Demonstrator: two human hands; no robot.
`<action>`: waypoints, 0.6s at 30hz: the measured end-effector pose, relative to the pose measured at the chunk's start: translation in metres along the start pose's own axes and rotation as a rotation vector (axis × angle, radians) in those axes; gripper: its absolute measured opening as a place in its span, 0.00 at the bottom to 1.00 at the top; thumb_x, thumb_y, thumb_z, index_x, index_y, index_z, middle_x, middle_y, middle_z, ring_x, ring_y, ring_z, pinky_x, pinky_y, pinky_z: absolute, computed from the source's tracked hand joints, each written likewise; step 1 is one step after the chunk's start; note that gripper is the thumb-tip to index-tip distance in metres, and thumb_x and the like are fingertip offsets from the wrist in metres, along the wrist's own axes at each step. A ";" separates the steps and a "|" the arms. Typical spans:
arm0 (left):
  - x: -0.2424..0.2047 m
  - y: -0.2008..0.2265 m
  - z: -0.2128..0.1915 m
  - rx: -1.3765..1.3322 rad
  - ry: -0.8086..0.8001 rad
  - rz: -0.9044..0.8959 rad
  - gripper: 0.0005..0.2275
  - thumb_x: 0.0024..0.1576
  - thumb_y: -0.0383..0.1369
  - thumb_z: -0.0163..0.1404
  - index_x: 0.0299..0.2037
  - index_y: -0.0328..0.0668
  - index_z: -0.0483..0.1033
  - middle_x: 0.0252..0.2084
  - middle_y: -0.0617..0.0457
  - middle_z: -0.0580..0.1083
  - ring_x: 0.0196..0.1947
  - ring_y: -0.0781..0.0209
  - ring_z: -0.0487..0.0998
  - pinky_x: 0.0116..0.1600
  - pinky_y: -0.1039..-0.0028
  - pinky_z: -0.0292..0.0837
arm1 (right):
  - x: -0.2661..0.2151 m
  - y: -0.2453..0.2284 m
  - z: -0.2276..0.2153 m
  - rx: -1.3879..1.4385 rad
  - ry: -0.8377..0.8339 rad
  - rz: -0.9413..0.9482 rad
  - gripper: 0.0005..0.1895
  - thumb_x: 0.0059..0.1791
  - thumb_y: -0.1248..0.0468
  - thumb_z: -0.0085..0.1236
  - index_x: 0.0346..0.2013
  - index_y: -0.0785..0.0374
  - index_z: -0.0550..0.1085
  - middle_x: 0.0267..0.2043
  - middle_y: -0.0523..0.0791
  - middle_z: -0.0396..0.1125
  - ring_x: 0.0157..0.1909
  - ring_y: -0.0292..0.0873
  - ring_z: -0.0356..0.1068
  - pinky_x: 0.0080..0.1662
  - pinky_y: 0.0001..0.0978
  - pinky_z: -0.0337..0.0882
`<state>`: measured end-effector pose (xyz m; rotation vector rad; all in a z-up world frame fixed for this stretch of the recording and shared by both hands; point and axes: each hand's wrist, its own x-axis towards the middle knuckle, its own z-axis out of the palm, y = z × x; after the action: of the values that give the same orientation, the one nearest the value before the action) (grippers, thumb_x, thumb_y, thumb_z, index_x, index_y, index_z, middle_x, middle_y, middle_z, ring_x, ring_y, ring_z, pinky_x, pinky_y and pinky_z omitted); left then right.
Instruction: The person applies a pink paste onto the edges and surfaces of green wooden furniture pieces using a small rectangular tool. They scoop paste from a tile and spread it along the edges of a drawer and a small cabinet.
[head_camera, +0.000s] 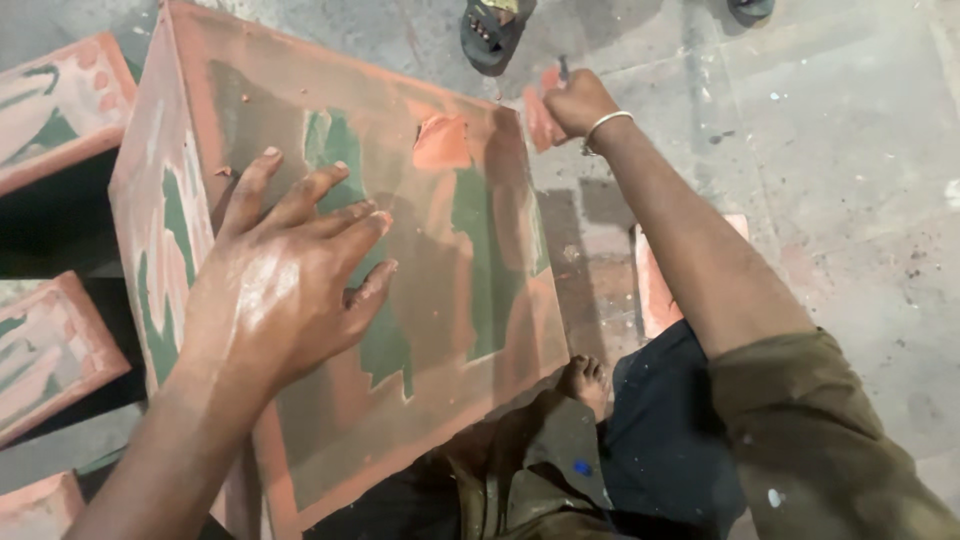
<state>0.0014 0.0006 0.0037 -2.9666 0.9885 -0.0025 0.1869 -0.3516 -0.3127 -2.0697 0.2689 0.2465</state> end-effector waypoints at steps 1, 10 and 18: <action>-0.001 0.001 -0.001 -0.011 0.028 -0.004 0.16 0.56 0.44 0.51 0.49 0.49 0.82 0.53 0.56 0.79 0.67 0.57 0.67 0.75 0.55 0.46 | -0.002 0.004 -0.002 -0.010 -0.011 0.006 0.14 0.46 0.63 0.52 0.31 0.75 0.76 0.26 0.49 0.71 0.28 0.43 0.72 0.31 0.41 0.70; 0.002 0.001 -0.004 -0.029 0.045 0.022 0.16 0.55 0.42 0.52 0.49 0.46 0.82 0.51 0.54 0.80 0.66 0.56 0.68 0.74 0.54 0.48 | -0.011 -0.008 0.015 0.151 -0.102 0.110 0.15 0.47 0.63 0.50 0.32 0.78 0.74 0.27 0.51 0.70 0.29 0.49 0.75 0.29 0.44 0.80; 0.002 0.002 -0.003 -0.031 0.024 0.012 0.16 0.55 0.43 0.52 0.49 0.47 0.82 0.51 0.54 0.80 0.66 0.57 0.68 0.74 0.54 0.47 | -0.010 -0.018 0.010 0.307 -0.113 0.112 0.12 0.44 0.65 0.56 0.30 0.75 0.74 0.24 0.43 0.68 0.27 0.42 0.72 0.30 0.44 0.82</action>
<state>0.0023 -0.0022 0.0067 -2.9951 1.0188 -0.0224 0.1823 -0.3330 -0.2997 -1.7336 0.3323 0.3656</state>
